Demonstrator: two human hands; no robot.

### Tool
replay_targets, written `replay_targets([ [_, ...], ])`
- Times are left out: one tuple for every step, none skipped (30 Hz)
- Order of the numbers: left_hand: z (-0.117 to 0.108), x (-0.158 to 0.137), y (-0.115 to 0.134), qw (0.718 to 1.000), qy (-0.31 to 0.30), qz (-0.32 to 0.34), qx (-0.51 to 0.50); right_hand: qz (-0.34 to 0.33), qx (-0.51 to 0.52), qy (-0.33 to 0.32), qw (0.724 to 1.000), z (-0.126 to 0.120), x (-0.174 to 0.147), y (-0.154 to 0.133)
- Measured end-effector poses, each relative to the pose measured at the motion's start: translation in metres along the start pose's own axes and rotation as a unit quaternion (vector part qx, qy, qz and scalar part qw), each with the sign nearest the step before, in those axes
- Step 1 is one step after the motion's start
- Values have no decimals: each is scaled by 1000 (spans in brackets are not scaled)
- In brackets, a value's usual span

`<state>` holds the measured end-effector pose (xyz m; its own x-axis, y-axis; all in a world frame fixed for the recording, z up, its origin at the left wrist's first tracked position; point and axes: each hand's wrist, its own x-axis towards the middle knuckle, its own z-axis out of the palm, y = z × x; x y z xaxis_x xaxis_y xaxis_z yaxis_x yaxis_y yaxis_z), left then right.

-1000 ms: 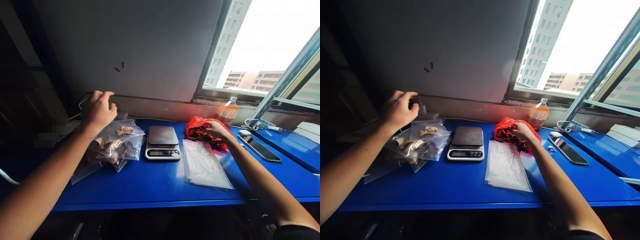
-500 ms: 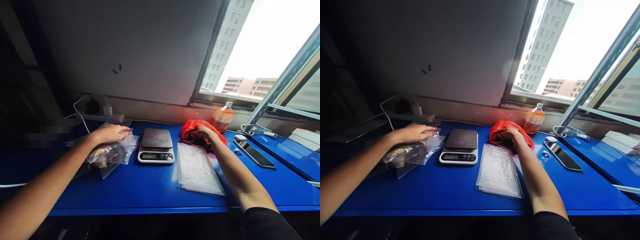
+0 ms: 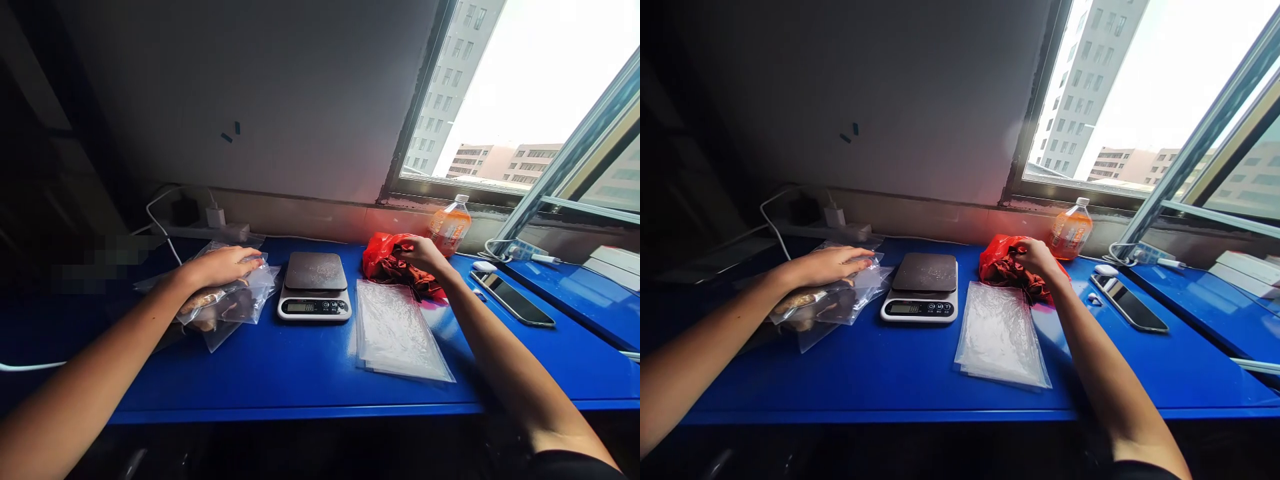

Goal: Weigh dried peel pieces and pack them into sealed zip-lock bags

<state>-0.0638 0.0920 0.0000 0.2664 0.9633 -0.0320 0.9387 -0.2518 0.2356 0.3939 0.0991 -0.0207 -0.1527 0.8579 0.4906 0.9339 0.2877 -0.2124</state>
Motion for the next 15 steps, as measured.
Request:
replay_targets([
  [1,0,0,1000,4,3,5,3,4,-1,1000,-5,-3,-1],
  [1,1,0,1000,8,7,10,7,8,-5,1000,-11,-5,-3],
  [2,1,0,1000,12,10,15,9,11,-9,1000,-17,-7,-7],
  [3,2,0,1000,15,11,17,9,12,-12,1000,-25,-9,-13],
  [3,2,0,1000,14,13,17,7,12,-16,1000,-32,-11,-22],
  [4,3,-1,1000,13,12,17,2,8,-18,1000,-40,-12,-32],
  [4,4,-1,1000,12,10,16,-6,4,-19,1000,-46,-13,-45],
  [4,4,-1,1000,9,9,13,-18,-3,-20,1000,-51,-14,-60],
  [4,5,-1,1000,5,9,9,-36,-4,-25,999,-54,-14,-75],
  [4,5,-1,1000,0,7,4,-54,1,-35,998,-54,-13,-91],
  [4,5,0,1000,-5,5,0,-72,5,-52,996,-51,-12,-107],
  [4,5,0,1000,-9,4,-3,-89,10,-78,993,-46,-9,-122],
  [4,4,1,1000,-11,3,-3,-106,15,-104,989,-37,-6,-136],
  [4,4,2,1000,-10,3,0,-117,14,-124,985,-28,-1,-148],
  [4,3,2,1000,-8,4,5,-125,7,-142,982,-17,4,-158],
])
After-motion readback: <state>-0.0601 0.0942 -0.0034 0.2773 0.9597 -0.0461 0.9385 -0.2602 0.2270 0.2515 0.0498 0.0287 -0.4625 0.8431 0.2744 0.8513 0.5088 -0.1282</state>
